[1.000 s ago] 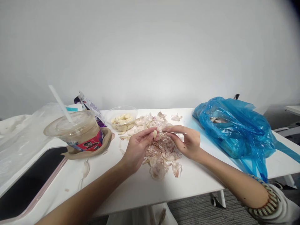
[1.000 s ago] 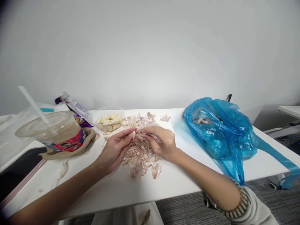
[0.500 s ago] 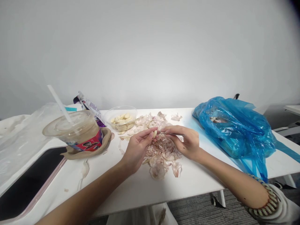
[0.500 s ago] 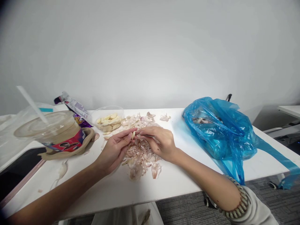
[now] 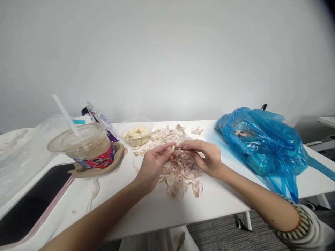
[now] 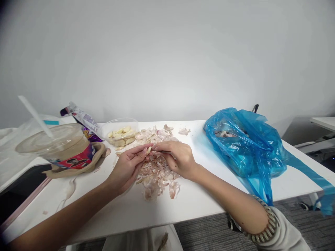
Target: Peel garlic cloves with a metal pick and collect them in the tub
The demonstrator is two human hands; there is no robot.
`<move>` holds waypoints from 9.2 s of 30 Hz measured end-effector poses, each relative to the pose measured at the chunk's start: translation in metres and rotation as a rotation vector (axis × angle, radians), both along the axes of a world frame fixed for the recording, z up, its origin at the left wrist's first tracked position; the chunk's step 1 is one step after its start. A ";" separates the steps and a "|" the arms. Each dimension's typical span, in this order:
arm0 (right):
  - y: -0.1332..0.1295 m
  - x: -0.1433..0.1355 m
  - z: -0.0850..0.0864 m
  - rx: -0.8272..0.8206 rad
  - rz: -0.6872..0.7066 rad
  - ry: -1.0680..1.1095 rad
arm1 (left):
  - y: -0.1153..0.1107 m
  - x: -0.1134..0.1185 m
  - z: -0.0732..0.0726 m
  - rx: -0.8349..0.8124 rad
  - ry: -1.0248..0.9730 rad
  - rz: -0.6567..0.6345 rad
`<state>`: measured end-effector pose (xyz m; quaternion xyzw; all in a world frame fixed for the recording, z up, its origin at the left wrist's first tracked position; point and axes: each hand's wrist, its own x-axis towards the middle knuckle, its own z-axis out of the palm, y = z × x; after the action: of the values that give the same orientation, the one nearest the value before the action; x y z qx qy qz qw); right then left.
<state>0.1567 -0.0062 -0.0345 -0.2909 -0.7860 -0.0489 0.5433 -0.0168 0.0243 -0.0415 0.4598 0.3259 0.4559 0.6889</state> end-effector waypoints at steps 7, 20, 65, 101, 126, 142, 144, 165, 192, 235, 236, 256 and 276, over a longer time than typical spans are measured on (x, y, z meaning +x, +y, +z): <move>-0.001 0.000 0.000 0.000 0.003 -0.004 | 0.000 0.000 -0.001 0.021 0.024 -0.006; -0.003 -0.001 -0.001 0.020 0.035 -0.004 | 0.000 0.000 -0.003 0.008 0.015 -0.026; -0.004 -0.003 -0.001 -0.003 -0.074 0.110 | 0.002 -0.001 -0.005 0.063 -0.057 -0.049; -0.007 -0.006 0.002 -0.156 -0.122 0.284 | 0.000 0.000 -0.001 0.059 -0.074 -0.054; -0.005 -0.004 0.002 -0.098 -0.142 0.218 | -0.002 0.000 0.001 0.024 -0.080 -0.010; -0.006 -0.003 0.002 -0.086 -0.117 0.186 | -0.002 0.001 0.000 0.018 -0.075 0.000; -0.006 -0.003 0.002 -0.089 -0.114 0.184 | -0.002 0.000 0.000 0.027 -0.067 -0.004; -0.006 -0.003 0.000 -0.046 -0.091 0.182 | -0.001 0.000 0.000 0.034 -0.066 -0.002; -0.005 -0.004 0.000 -0.031 -0.164 0.220 | 0.000 0.000 -0.003 0.068 -0.055 -0.058; -0.008 -0.004 0.002 -0.035 -0.171 0.174 | -0.002 0.001 0.001 0.055 -0.084 -0.038; -0.007 -0.004 0.002 -0.033 -0.168 0.177 | -0.002 0.001 0.001 0.060 -0.080 -0.038; -0.005 -0.004 0.002 0.006 -0.113 0.166 | -0.003 0.001 0.002 0.015 -0.076 0.005; -0.006 -0.003 0.002 -0.082 -0.130 0.188 | -0.004 0.001 0.002 0.036 -0.080 -0.011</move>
<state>0.1535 -0.0123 -0.0322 -0.3664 -0.7124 -0.0244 0.5981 -0.0157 0.0207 -0.0396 0.4553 0.2872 0.4761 0.6954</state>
